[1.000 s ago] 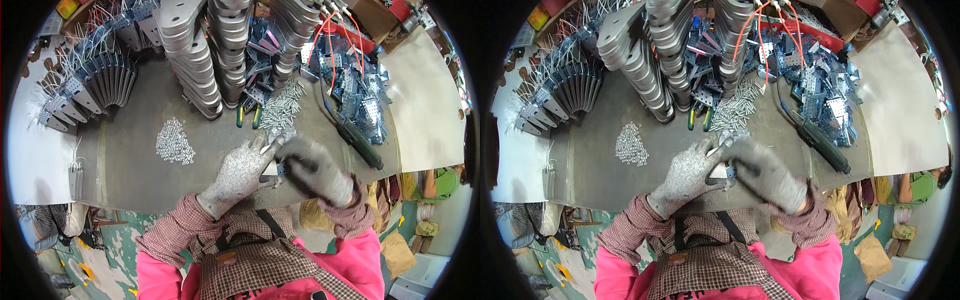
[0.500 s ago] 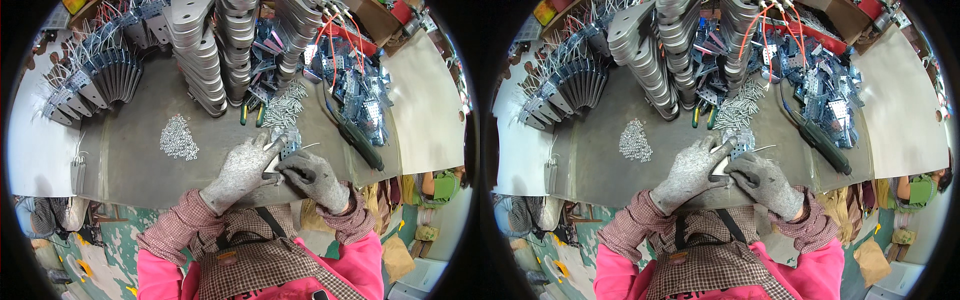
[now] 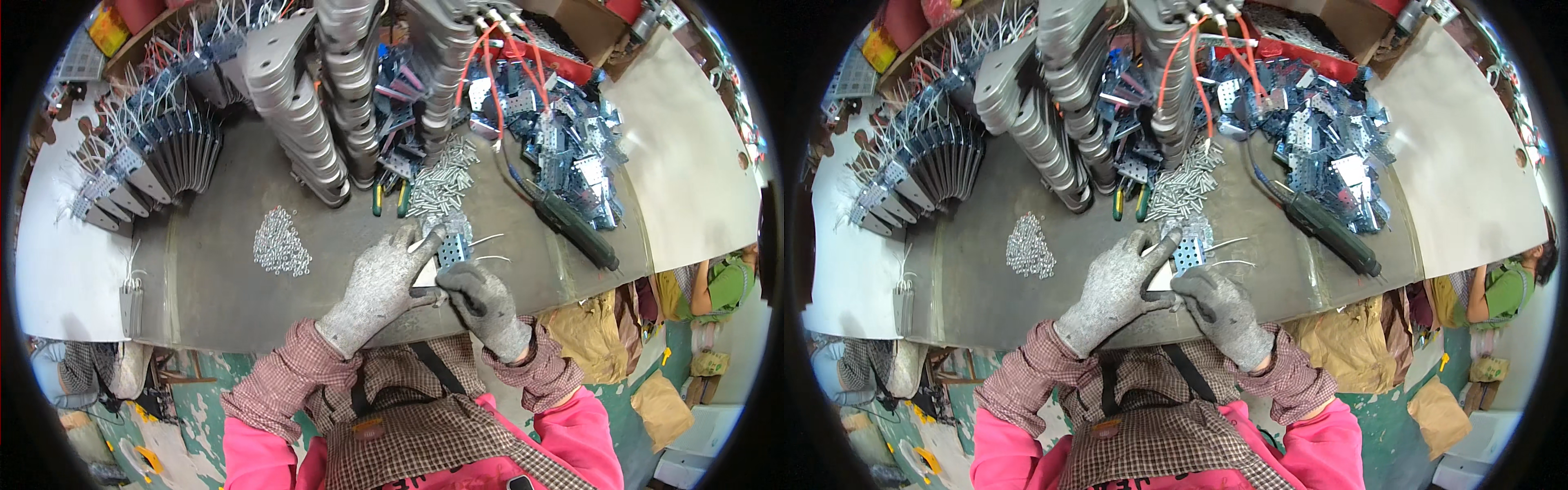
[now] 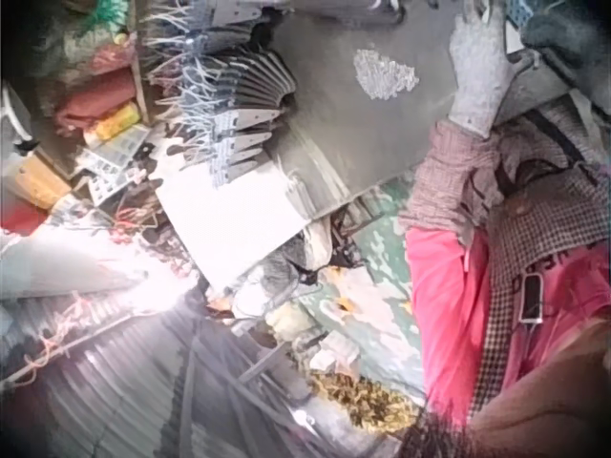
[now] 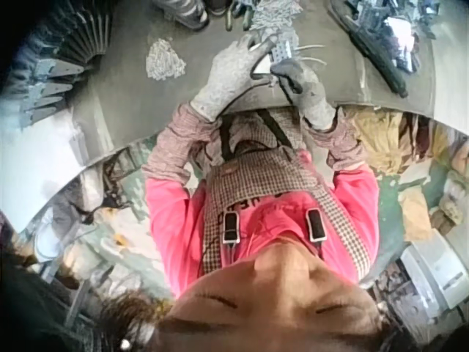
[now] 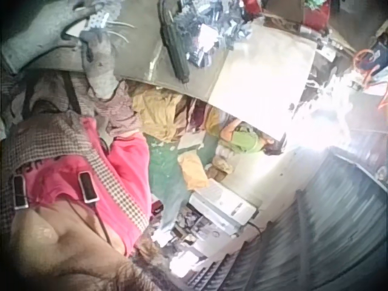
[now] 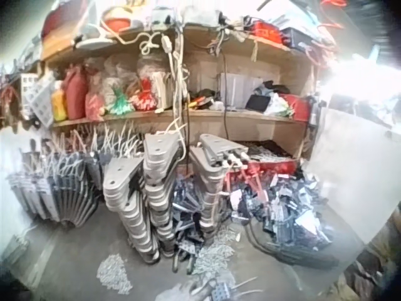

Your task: The person assembles metal plates and wire components by hand, secures them together using an electric screwdriver, and stacks the completed assemblies on the workbench.

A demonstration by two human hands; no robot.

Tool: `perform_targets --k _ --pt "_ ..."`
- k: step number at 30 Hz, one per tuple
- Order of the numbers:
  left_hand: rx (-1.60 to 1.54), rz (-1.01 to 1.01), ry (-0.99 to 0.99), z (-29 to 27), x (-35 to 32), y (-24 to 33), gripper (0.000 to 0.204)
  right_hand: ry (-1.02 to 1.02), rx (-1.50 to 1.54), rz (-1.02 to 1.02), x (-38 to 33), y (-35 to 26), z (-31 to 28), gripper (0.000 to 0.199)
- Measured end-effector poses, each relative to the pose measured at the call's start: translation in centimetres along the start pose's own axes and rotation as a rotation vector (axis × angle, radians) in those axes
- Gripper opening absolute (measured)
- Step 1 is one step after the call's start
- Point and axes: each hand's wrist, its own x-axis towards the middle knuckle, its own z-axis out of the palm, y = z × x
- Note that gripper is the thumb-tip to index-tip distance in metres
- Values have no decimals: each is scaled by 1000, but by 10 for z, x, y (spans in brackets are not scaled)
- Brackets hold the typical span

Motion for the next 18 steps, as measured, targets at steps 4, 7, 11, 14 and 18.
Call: perform_targets --k 4,7,11,14,18 --pt "-223 -236 22 -4 -18 17 91 22 -4 -60 -19 -1 0 43" --pt "-1272 -309 -152 -3 -27 46 74 67 161 178 -33 -36 -11 54" --pt "-447 -27 -38 19 77 55 34 271 57 392 -50 11 -27 50" --pt "364 139 614 42 210 17 30 405 69 454 -48 16 -23 47" --pt "1246 -165 623 75 309 -113 45 409 126 181 -28 4 -4 46"
